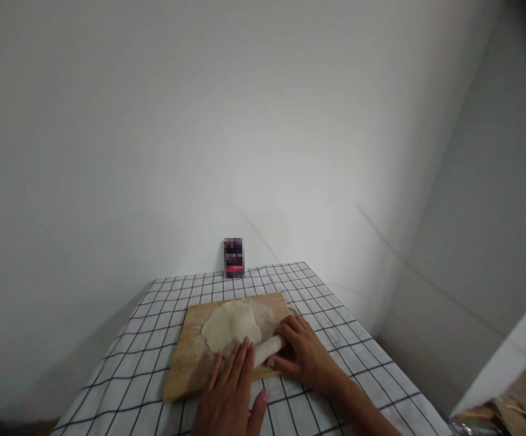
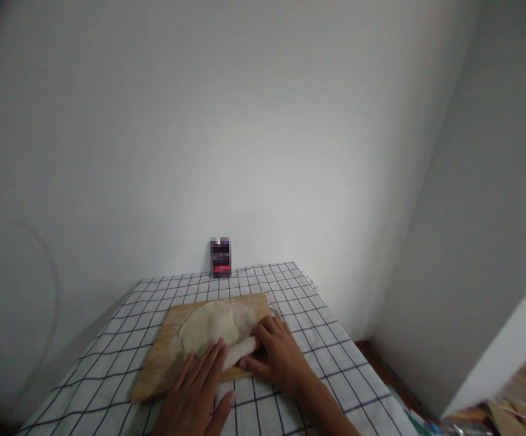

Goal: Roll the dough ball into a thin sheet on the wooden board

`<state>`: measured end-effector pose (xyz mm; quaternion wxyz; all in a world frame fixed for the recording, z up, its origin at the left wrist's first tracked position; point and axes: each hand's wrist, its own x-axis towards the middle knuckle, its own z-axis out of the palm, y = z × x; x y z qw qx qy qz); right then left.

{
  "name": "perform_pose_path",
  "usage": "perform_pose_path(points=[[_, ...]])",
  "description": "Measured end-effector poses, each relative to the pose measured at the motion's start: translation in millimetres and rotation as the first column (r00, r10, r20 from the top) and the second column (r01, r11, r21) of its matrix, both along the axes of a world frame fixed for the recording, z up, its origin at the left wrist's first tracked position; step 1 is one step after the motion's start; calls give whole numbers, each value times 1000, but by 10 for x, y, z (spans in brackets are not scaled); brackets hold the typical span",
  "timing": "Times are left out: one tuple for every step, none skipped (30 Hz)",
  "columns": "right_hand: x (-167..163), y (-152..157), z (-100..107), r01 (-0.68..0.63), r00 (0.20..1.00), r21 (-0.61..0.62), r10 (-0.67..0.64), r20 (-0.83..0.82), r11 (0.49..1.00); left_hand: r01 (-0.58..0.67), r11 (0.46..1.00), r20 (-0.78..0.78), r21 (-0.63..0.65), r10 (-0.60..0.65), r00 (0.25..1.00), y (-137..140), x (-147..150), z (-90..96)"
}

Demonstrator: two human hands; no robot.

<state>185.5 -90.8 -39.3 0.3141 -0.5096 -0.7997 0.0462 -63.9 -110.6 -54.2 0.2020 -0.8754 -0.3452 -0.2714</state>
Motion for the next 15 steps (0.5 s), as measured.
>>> perform_pose_path(points=[[-9, 1, 0, 19, 1000, 5, -19, -3, 1000, 22, 999, 9, -33, -22, 1000, 8, -23, 6], [-15, 7, -3, 35, 999, 12, -35, -1, 999, 41, 997, 17, -70, -40, 999, 14, -45, 16], [-19, 15, -10, 47, 999, 19, -47, 2, 999, 57, 992, 24, -109, -55, 998, 20, -66, 32], [-20, 22, -20, 57, 998, 25, -57, 3, 998, 63, 986, 39, -152, -58, 998, 29, -84, 60], [-19, 27, -30, 62, 998, 31, -62, 2, 998, 57, 978, 66, -199, -45, 997, 44, -96, 104], [-16, 29, -41, 61, 998, 35, -61, -4, 997, 38, 968, 106, -249, -12, 994, 69, -103, 168], [-12, 30, -51, 53, 999, 39, -52, -12, 998, 8, 953, 151, -302, 39, 988, 110, -103, 252], [-9, 29, -60, 39, 999, 45, -38, -19, 998, -32, 935, 196, -355, 108, 975, 168, -93, 356], [-6, 28, -67, 24, 999, 50, -23, -26, 998, -81, 911, 227, -405, 186, 956, 242, -73, 473], [-4, 27, -74, 12, 1000, 52, -10, -29, 999, -116, 888, 219, -445, 233, 947, 332, -41, 594], [-3, 27, -80, 4, 1000, 53, -2, -30, 999, -169, 863, 182, -476, 285, 941, 432, 3, 709], [-2, 29, -86, 0, 1000, 52, 2, -29, 999, -236, 833, 106, -501, 330, 938, 535, 60, 809], [-2, 33, -92, -1, 1000, 52, 2, -28, 999, -318, 796, 6, -515, 375, 927, 636, 129, 885], [0, 38, -99, 0, 1000, 53, 2, -30, 999, -347, 776, -32, -526, 390, 920, 728, 208, 934], [2, 43, -105, -1, 999, 57, 3, -32, 998, -367, 764, -50, -531, 404, 913, 808, 294, 958]])
